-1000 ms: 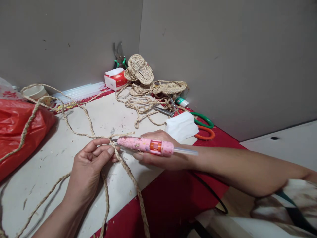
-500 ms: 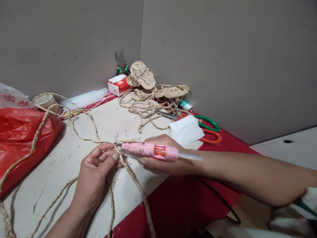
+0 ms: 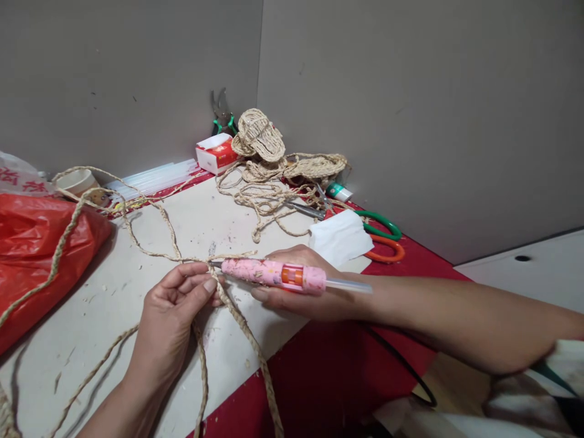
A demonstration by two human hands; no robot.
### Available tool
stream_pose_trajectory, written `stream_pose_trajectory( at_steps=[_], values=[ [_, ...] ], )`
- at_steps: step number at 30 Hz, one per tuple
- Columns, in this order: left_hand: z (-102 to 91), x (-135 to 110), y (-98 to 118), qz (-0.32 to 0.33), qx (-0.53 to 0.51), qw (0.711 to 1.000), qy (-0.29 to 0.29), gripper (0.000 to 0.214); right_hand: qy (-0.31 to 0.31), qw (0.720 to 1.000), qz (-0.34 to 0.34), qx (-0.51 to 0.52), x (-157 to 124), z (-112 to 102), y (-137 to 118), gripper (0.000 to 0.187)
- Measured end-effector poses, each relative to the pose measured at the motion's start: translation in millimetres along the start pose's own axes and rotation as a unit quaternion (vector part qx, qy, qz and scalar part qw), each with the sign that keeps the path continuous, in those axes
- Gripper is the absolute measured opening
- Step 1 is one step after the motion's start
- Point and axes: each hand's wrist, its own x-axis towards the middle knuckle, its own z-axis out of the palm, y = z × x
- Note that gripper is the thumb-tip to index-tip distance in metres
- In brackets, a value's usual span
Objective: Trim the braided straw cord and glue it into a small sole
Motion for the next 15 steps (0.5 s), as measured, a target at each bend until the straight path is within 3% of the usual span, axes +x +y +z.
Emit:
stream_pose_trajectory(
  at_steps=[7, 12, 15],
  values=[
    [-1.4, 1.2, -1.0, 0.0, -0.006, 1.0, 0.01, 0.029, 0.0, 1.0, -0.004, -0.028, 1.0, -0.1, 4.4, 0.028],
    [-0.8, 2.8, 1.5, -0.015, -0.027, 0.999, 0.018, 0.03, 0.039, 0.987, -0.124, -0.095, 6.4, 2.7, 19.1, 0.027],
    [0.1, 4.3, 2.0, -0.019, -0.041, 0.999, 0.019, 0.029, 0.044, 0.979, -0.162, -0.115, 8.8, 3.4, 23.3, 0.027]
  ],
)
